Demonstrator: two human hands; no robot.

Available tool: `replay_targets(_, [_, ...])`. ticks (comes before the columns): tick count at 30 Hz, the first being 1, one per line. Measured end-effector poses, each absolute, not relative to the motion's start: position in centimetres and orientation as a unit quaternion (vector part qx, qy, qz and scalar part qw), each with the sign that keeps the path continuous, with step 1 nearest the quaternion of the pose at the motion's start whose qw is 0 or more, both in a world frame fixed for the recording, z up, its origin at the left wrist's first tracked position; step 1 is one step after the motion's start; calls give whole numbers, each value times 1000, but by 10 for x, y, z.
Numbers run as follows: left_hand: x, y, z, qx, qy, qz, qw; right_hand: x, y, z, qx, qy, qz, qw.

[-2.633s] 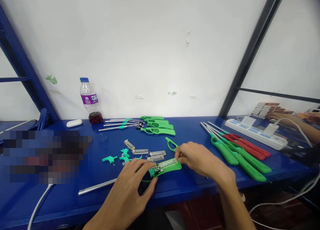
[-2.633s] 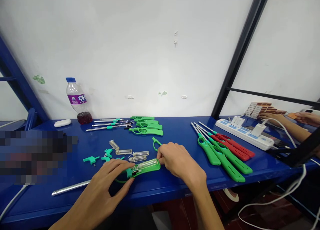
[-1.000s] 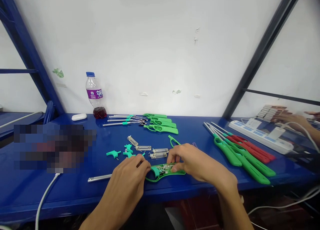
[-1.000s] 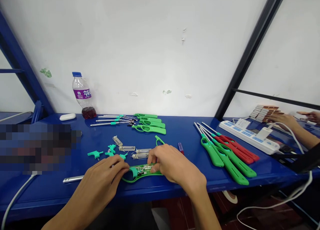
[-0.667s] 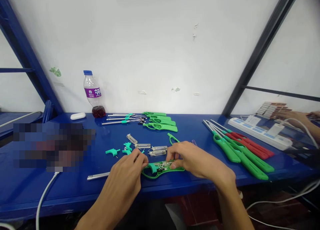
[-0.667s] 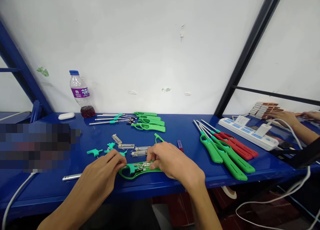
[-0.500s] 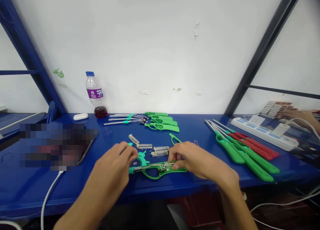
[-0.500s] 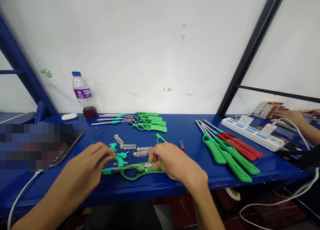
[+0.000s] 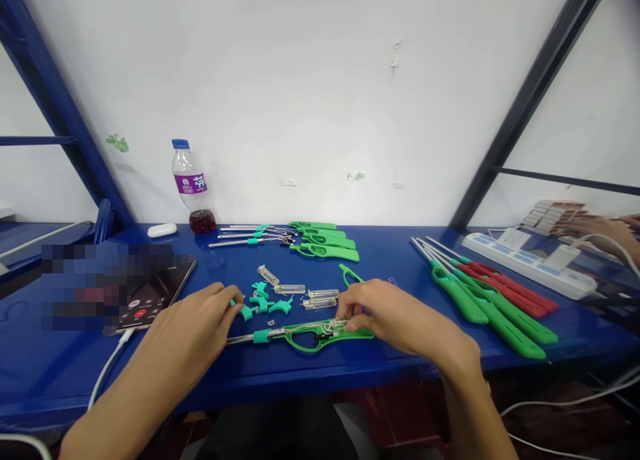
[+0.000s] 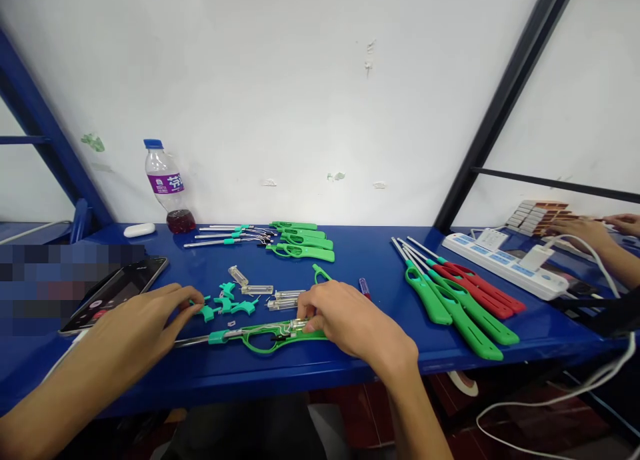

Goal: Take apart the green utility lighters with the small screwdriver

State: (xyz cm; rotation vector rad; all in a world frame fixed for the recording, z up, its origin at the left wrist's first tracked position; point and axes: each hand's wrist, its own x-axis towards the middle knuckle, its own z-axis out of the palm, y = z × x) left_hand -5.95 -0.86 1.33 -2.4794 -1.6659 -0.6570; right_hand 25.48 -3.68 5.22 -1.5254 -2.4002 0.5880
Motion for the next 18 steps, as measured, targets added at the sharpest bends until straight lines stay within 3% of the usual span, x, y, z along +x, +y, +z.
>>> replay_targets(8, [20, -38, -11, -879, -342, -330, -31, 256, -46, 59, -527, -823, 165, 134])
replay_targets(18, [27, -32, -26, -882, -331, -326, -73, 250, -39, 51, -545, -814, 179, 97])
